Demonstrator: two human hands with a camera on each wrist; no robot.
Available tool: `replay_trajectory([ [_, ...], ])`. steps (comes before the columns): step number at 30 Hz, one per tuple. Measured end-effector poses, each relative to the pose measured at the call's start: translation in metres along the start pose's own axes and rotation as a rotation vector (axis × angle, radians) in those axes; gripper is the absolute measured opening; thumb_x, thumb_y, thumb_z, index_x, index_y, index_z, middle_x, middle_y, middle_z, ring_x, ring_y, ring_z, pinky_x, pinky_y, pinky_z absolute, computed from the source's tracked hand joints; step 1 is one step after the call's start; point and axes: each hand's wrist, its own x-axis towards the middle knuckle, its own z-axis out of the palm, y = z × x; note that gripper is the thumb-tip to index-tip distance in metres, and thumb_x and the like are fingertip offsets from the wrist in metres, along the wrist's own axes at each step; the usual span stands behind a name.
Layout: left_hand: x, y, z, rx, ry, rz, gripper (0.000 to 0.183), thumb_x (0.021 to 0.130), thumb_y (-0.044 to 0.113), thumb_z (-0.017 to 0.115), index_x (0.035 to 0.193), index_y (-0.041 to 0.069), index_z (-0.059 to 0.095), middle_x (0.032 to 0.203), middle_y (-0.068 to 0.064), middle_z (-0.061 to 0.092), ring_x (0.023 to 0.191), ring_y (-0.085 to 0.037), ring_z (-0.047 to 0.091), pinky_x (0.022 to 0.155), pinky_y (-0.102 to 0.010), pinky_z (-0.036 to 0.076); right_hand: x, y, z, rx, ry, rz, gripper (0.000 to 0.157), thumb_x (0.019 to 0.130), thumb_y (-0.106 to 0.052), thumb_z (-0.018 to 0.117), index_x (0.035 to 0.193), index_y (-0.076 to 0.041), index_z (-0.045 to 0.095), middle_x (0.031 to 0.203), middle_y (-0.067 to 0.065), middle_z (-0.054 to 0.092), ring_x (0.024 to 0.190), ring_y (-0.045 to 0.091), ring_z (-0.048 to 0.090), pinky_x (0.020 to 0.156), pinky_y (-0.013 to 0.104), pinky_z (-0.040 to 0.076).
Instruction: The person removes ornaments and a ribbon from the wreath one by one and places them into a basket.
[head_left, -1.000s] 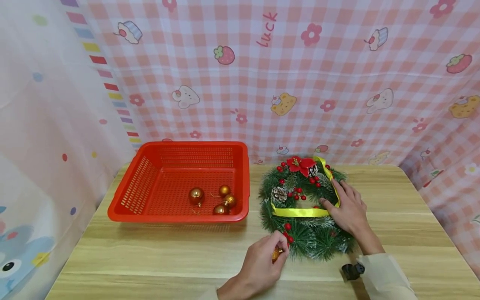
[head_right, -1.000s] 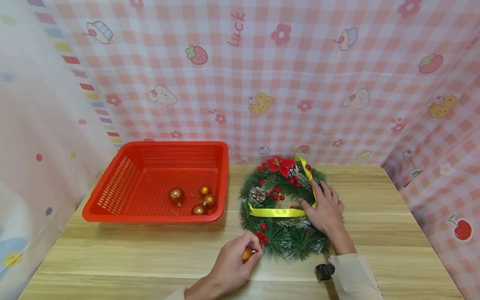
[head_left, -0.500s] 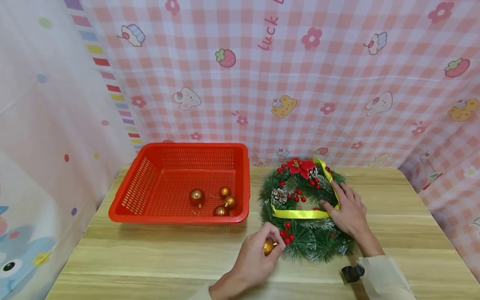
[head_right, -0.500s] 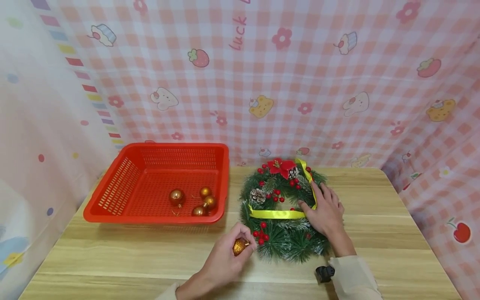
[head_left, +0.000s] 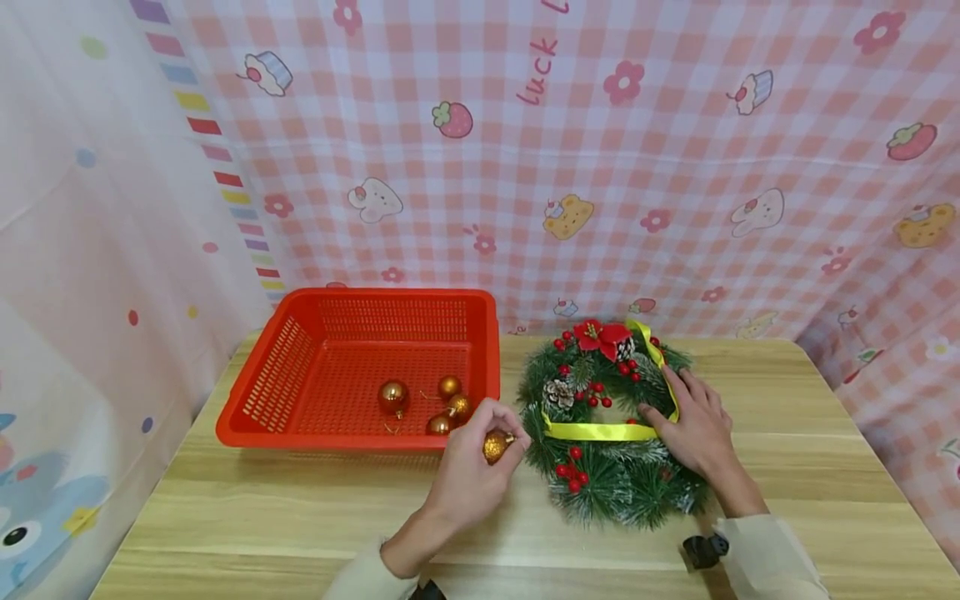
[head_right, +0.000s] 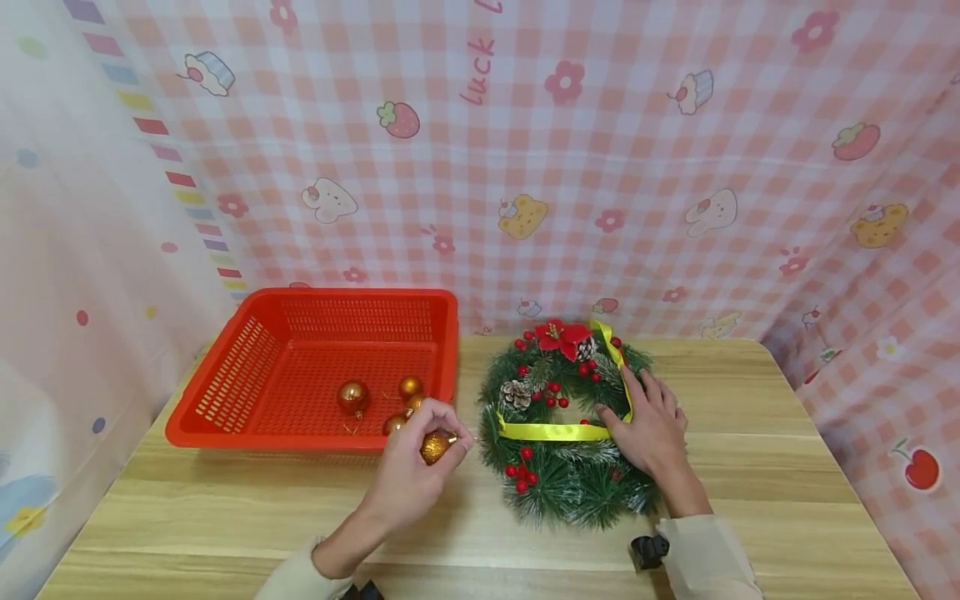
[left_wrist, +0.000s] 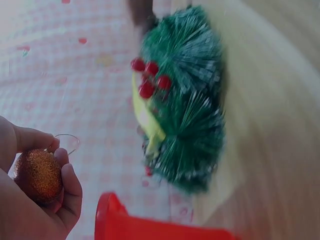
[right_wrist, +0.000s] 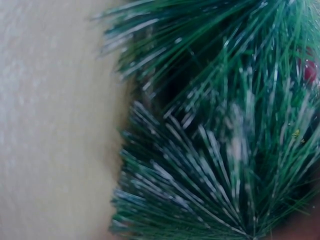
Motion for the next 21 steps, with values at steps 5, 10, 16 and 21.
replay_trajectory([
  [5,0.008,-0.001,-0.016,0.002,0.068,-0.011,0.020,0.090,0.001,0.069,0.098,0.015,0.056,0.091,-0.002,0.070,0.090,-0.012,0.066,0.087,-0.031,0.048,-0.001,0.000,0.000,0.003,0.001,0.003,0.081,0.099,-0.053,0.049,0.159,-0.010,0.016,0.159,0.031,0.013,0.141,0.055,0.011,0.100,0.079,0.014],
  [10,0.015,-0.004,-0.030,-0.001,0.124,-0.024,0.020,0.090,-0.001,0.068,0.098,0.014,0.057,0.090,-0.003,0.071,0.088,-0.012,0.066,0.084,-0.028,0.048,-0.001,0.001,0.001,0.005,0.006,0.000,0.080,0.099,-0.052,0.049,0.159,-0.010,0.016,0.158,0.031,0.014,0.141,0.055,0.011,0.100,0.078,0.014],
  [16,0.024,-0.014,-0.045,-0.003,0.175,-0.034,0.020,0.089,0.000,0.070,0.097,0.012,0.056,0.089,-0.005,0.070,0.087,-0.012,0.066,0.084,-0.028,0.048,-0.002,0.002,0.001,0.000,0.009,-0.002,0.080,0.099,-0.052,0.049,0.159,-0.009,0.017,0.158,0.031,0.014,0.141,0.055,0.012,0.099,0.079,0.015],
  [21,0.031,-0.025,-0.058,0.054,0.222,-0.055,0.020,0.089,0.001,0.071,0.097,0.010,0.055,0.089,-0.004,0.069,0.087,-0.012,0.066,0.083,-0.028,0.049,-0.001,0.002,0.002,-0.002,0.014,-0.002,0.080,0.099,-0.052,0.048,0.159,-0.009,0.017,0.158,0.030,0.015,0.141,0.055,0.013,0.098,0.079,0.016],
])
